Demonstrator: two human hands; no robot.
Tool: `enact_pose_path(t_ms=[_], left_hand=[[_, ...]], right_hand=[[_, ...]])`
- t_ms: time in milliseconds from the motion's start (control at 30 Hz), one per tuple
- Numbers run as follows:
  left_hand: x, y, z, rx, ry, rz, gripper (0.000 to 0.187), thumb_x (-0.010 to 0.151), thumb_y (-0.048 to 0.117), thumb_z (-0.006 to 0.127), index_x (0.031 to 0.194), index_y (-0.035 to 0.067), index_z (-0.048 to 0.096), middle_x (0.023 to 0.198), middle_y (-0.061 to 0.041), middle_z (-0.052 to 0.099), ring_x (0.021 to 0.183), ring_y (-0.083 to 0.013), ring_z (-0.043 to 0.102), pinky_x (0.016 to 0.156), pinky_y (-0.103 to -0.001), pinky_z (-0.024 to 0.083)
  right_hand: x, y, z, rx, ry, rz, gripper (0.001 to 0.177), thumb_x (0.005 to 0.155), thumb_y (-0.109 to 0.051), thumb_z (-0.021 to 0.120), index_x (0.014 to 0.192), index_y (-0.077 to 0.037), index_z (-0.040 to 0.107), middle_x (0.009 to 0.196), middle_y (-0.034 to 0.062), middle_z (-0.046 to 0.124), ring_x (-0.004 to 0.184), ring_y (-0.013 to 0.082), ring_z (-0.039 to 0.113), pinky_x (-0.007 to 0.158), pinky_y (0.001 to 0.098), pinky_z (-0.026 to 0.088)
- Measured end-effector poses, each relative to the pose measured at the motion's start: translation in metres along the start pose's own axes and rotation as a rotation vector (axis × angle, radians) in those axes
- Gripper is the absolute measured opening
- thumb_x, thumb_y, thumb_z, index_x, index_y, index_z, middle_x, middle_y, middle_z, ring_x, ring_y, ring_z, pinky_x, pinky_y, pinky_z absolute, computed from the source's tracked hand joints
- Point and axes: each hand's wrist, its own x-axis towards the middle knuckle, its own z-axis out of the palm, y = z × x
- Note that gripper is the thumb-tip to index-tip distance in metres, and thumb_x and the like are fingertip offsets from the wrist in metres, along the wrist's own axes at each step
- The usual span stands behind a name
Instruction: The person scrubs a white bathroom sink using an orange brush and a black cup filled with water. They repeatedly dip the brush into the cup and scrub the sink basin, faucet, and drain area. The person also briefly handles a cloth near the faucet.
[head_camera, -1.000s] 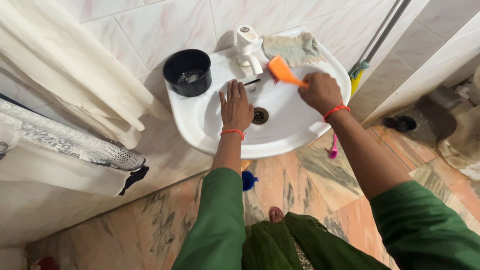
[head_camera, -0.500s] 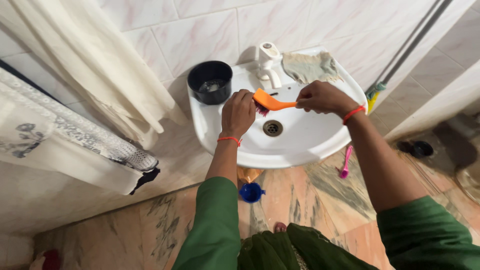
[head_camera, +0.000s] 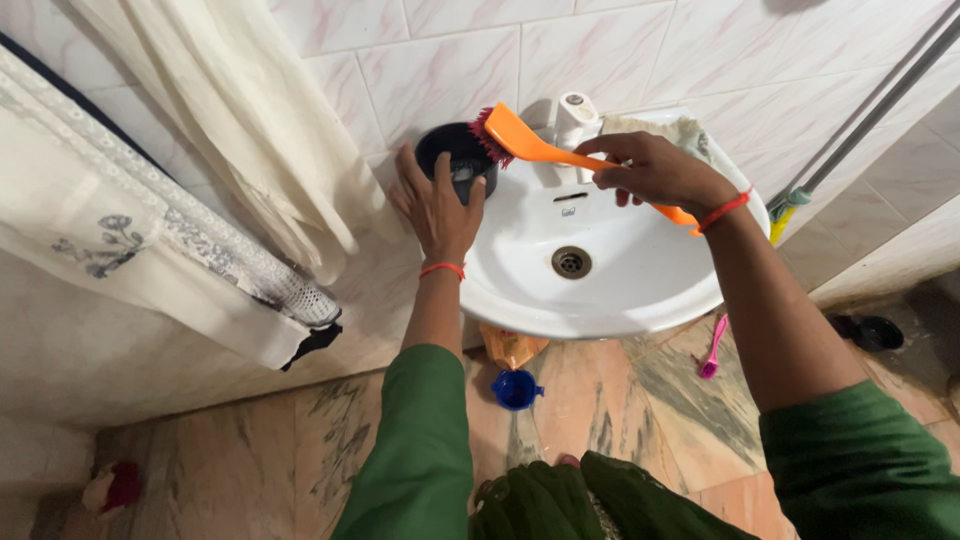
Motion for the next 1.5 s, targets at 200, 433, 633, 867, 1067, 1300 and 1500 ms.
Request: enact_pose_path(t_ms=[200,433,633,867,1067,1300,1500], left_hand=[[-0.008,-0.020,0.018,-0.015,-0.322,-0.296,0.052,0.077,0.035,0.088,0.117,0.012,0.064,0.152,-0.023,0.036,0.148,-0.0445,0.026,0.110,-0.076,0.022],[0.003,-0.020,0.006,-0.202,-0.201,-0.136,0.030,0.069,0.019,0.090,0.090,0.006,0.073,0.137,-0.015,0.058,0.115,-0.0366,0.063,0.097,-0.049,0.053],[0.015,-0.013,-0.005,-0.186,-0.270,-0.038,0.031,0.065,0.019,0.092,0.081,0.003,0.071,0.143,-0.022,0.052,0.113,-0.0368,0.065,0.093,-0.044,0.055],[0.023,-0.021,0.000,-0.159,-0.367,-0.120,0.033,0.066,0.022,0.092,0.078,0.003,0.068,0.154,-0.023,0.043,0.113,-0.0382,0.065,0.090,-0.043,0.057],[0.031,-0.028,0.009,-0.187,-0.370,-0.094,0.032,0.067,0.020,0.092,0.074,0.002,0.067,0.152,-0.023,0.045,0.112,-0.0382,0.066,0.092,-0.042,0.057],[0.034,-0.038,0.013,-0.217,-0.356,0.000,0.033,0.065,0.020,0.093,0.069,0.002,0.065,0.150,-0.023,0.048,0.109,-0.0372,0.067,0.089,-0.043,0.057],[0.037,-0.035,0.009,-0.206,-0.417,-0.069,0.034,0.067,0.023,0.090,0.077,0.002,0.065,0.143,-0.018,0.052,0.105,-0.0364,0.068,0.088,-0.043,0.057]], right_hand=[[0.014,-0.005,0.020,-0.130,0.056,-0.012,0.037,0.095,-0.018,0.064,0.131,-0.013,0.070,0.078,0.0091,0.072,0.056,0.0133,0.054,0.053,0.0308,0.045],[0.036,-0.002,0.029,-0.252,0.111,-0.285,0.038,0.088,-0.017,0.072,0.125,-0.010,0.071,0.088,0.0096,0.076,0.068,0.0170,0.069,0.066,0.0318,0.055],[0.054,-0.010,0.045,-0.549,0.181,-0.205,0.031,0.085,-0.023,0.076,0.116,-0.021,0.078,0.090,0.0086,0.078,0.076,0.0254,0.072,0.071,0.0396,0.056],[0.064,-0.012,0.055,-0.517,0.102,-0.133,0.028,0.088,-0.021,0.070,0.115,-0.023,0.079,0.083,0.0057,0.078,0.074,0.0239,0.075,0.073,0.0386,0.059],[0.075,-0.012,0.062,-0.566,0.180,-0.105,0.030,0.087,-0.019,0.069,0.116,-0.022,0.079,0.087,0.0084,0.077,0.075,0.0282,0.074,0.072,0.0419,0.058],[0.095,-0.001,0.064,-0.460,0.111,-0.152,0.028,0.086,-0.019,0.068,0.112,-0.021,0.079,0.092,0.0111,0.076,0.075,0.0299,0.074,0.076,0.0433,0.059],[0.105,0.003,0.064,-0.526,0.155,-0.201,0.029,0.084,-0.016,0.067,0.108,-0.023,0.082,0.091,0.0107,0.078,0.085,0.0312,0.072,0.080,0.0436,0.057]])
